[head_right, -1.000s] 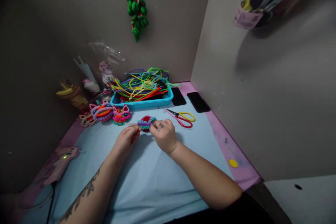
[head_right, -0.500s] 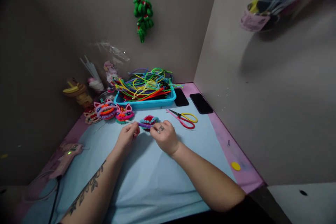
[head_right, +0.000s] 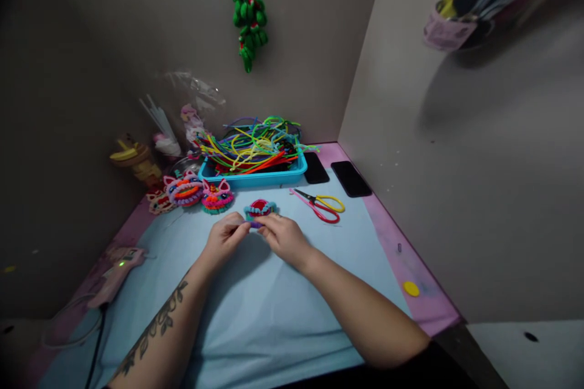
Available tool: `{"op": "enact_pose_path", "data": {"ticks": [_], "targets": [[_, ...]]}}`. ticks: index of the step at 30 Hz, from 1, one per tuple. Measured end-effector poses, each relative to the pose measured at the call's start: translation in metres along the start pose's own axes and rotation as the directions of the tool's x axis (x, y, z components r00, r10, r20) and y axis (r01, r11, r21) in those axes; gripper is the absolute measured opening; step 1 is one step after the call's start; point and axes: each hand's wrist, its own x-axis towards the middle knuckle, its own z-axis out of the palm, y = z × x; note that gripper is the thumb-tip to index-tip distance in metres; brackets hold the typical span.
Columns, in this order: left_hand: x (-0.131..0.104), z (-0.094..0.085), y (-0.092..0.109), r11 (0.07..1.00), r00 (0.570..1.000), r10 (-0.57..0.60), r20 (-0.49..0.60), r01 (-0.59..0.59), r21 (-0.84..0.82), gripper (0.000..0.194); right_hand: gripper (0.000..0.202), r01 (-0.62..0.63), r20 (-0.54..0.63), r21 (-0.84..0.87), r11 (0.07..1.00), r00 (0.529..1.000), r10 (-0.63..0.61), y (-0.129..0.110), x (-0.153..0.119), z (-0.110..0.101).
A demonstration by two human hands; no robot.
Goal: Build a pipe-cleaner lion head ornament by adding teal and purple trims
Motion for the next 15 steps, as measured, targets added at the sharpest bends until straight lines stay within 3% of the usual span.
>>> {"op": "enact_pose_path", "data": {"ticks": [5, 15], "targets": [[-0.0022, 0.003, 0.002, 0.997, 0.999, -0.018, -0.05, 0.015, -0.072, 0.013, 0.019, -0.062, -0.011, -0.011, 0.998, 0.998, 0.062, -0.0003, 0.0017, -0.0047], [-0.0019, 0.0058, 0.0056, 0.994, 0.978, -0.106, -0.179, 0.096, -0.06, 0.011, 0.017, -0.129, -0.007, -0.05, 0.99, 0.992, 0.128, 0.0021, 0.0018, -0.0021]]}}
